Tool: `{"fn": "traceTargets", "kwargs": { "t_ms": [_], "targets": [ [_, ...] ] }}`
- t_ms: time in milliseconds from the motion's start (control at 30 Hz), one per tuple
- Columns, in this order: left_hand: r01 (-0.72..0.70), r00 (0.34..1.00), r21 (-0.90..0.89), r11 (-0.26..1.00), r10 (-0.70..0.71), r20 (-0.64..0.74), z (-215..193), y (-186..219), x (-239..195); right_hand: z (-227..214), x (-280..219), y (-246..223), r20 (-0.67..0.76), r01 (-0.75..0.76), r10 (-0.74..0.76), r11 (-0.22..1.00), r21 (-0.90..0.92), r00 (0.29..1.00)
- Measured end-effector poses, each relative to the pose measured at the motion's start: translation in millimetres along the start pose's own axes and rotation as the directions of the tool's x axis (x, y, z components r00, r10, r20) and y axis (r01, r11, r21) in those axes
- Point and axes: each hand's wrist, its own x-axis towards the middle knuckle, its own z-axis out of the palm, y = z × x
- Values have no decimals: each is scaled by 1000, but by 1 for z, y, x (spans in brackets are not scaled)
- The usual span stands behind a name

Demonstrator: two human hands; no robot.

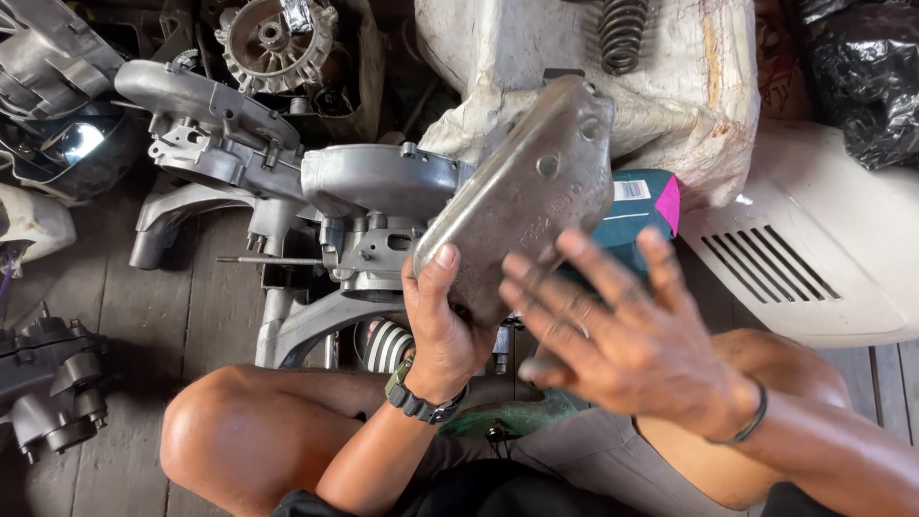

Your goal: Polishing a metal motorcycle part by hand using abrasive paper.

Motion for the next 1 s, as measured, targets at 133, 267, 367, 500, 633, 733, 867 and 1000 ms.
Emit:
{"fn": "traceTargets", "kwargs": {
  "t_ms": [133,267,367,500,633,733,867,1000],
  "targets": [
    [49,986,2,999,-48,-159,-16,-8,-4,0,-3,20,116,-199,211,974,-110,971],
    [48,986,1,999,-48,-157,-8,-7,-3,-8,4,0,14,-77,76,996,35,997],
    [79,987,-10,997,-80,-143,-14,-10,-6,2,-2,18,44,-104,108,992,-69,993],
    [180,915,8,984,-164,-370,-20,-18,-7,0,-1,13,-5,-105,105,994,11,994],
    [105,969,22,994,-98,-227,-29,-25,-12,-14,7,0,3,-22,22,996,88,1000],
    [137,949,28,990,-123,-289,-33,-28,-14,-3,2,13,-5,-104,104,992,-72,995],
    [104,973,135,985,-73,-220,-35,-32,-15,-5,3,3,3,-81,82,996,-34,997],
    [89,968,236,968,-28,-250,-42,-37,-18,-22,15,9,-16,-206,208,975,78,978]
  ]
}}
